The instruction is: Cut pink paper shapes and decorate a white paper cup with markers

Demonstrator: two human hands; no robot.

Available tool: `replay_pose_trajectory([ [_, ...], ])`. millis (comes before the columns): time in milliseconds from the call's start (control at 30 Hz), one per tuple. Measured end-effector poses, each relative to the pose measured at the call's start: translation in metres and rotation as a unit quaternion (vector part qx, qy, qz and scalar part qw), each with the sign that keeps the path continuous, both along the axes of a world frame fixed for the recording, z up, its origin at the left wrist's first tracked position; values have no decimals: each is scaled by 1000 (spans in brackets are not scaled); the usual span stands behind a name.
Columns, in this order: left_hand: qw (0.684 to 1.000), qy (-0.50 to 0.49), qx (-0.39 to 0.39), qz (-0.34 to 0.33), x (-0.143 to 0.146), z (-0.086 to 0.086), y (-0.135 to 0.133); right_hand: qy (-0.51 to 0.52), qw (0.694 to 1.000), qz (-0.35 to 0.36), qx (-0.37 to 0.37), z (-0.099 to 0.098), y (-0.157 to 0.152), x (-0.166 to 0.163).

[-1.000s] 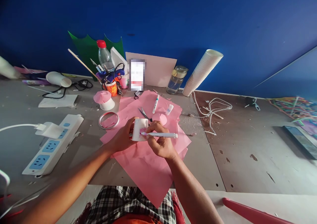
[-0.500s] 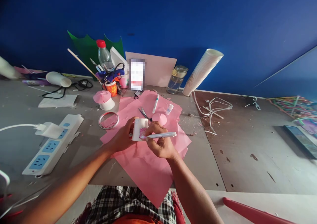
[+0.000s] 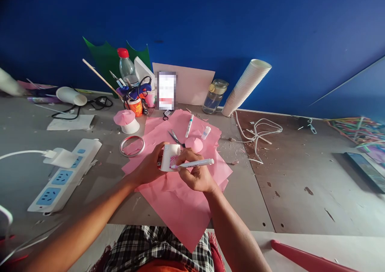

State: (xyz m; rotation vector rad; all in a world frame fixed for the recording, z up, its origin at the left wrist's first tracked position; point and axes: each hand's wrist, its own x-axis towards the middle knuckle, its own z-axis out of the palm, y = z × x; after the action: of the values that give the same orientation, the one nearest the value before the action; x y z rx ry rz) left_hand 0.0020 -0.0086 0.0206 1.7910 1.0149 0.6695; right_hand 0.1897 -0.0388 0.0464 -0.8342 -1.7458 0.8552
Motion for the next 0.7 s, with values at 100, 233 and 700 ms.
replay_pose_trajectory([
  [100,1000,-7,-2,0,0,-1,0,6,1000,11,-1,-2,0,1],
  [233,1000,-15,-11,-3,-1,-1,1,22,1000,-13,-4,-3,0,2],
  [700,1000,-5,-10,2,0,4,0,27,999,-3,-38,-4,-1,2],
])
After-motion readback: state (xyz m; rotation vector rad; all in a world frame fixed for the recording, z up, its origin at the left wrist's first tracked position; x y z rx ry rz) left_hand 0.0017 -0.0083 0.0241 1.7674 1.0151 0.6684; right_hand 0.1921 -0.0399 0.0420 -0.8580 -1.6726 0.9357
